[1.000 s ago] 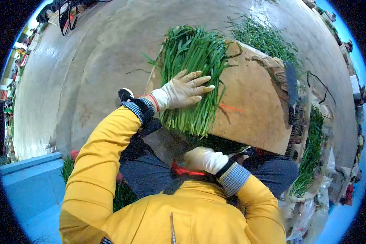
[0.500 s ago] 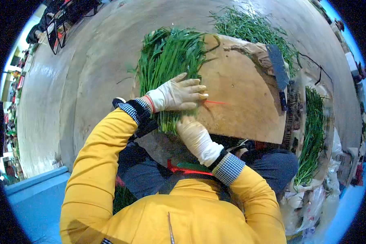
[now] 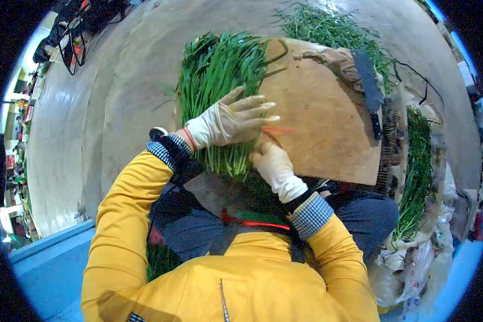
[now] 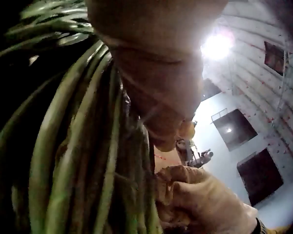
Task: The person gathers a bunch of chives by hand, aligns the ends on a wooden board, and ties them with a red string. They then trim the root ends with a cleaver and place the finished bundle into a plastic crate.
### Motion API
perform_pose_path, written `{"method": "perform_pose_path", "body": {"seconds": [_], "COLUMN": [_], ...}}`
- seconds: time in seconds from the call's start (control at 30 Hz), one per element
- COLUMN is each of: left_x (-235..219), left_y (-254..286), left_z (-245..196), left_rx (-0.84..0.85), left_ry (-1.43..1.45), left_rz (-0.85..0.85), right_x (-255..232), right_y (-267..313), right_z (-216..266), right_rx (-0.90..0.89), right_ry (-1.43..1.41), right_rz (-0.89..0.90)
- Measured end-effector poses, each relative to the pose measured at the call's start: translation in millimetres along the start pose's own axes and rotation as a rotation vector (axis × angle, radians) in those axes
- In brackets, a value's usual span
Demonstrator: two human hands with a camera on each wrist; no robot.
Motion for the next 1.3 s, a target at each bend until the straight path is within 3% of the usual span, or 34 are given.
{"method": "perform_pose_path", "body": {"seconds": [0.07, 0.2, 0.23, 0.27, 0.33, 0.47, 0.53, 0.6, 0.73, 0.87, 1.0, 1.07, 1.17, 1.2, 1.27, 1.3], "left_x": [-12.5, -29.8, -26.6, -23.0, -13.8, 2.7, 12.3, 23.3, 23.8, 19.5, 32.0, 35.6, 26.5, 20.1, 16.0, 16.8], "left_y": [-3.1, -12.1, -12.8, -12.3, -8.4, 3.5, 5.1, 7.1, 6.6, 7.8, 11.2, 10.8, 8.8, 9.0, 5.7, 5.8], "left_z": [-3.3, -1.7, -7.5, -7.2, 3.1, -4.8, -5.5, -0.3, -0.6, -3.3, 3.0, 1.7, -1.2, -3.8, -5.3, -5.0], "left_rx": [-0.001, 0.023, 0.204, 0.201, 0.02, 0.063, 0.066, 0.01, 0.044, 0.051, 0.035, 0.048, 0.075, 0.088, 0.076, 0.093], "left_ry": [-0.228, -0.201, -1.022, -1.021, -0.096, 0.01, 0.056, 0.209, 0.178, 0.136, 0.146, 0.138, 0.162, 0.145, 0.153, 0.136], "left_rz": [-0.049, -0.106, 0.006, 0.006, -0.022, 0.016, 0.041, 0.128, 0.129, 0.095, 0.163, 0.165, 0.143, 0.141, 0.178, 0.19], "right_x": [-15.5, -26.1, -24.9, -25.0, -11.7, -0.3, -19.4, -18.0, -22.4, -15.0, -38.4, 15.1, 62.7, 72.8, 82.2, 91.4], "right_y": [0.9, 0.6, 1.4, -0.3, -6.6, -27.7, -17.7, -17.7, -5.1, -8.5, 30.9, 67.4, 76.5, 68.0, 56.6, 58.6], "right_z": [11.8, 23.0, 27.9, 27.5, 16.1, -8.5, 25.8, 26.3, 29.0, 25.0, 43.1, 12.2, 5.9, 7.9, 19.2, 20.3], "right_rx": [-0.018, -0.036, -0.086, -0.086, 0.023, -0.099, -0.196, -0.233, -0.284, -0.279, -0.245, 0.038, 0.08, 0.128, -0.012, 0.046], "right_ry": [0.042, 0.108, 0.114, 0.116, 0.001, -0.111, 0.463, 0.437, 0.329, 0.421, 0.398, 0.158, -0.314, -0.477, -0.632, -0.753], "right_rz": [-0.052, -0.034, -0.032, -0.03, 0.141, -0.003, -0.12, -0.172, -0.343, -0.37, -0.247, 0.695, 0.8, 0.8, 0.699, 0.719]}}
Point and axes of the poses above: each hand's wrist, its own y-axis away from the middle knuckle, its own x-axis out of the palm, z = x × y, the point moved 8 cm from there along -y, towards the middle knuckle, and after that the axes turned 8 degrees about y, right-handed, at the moved point
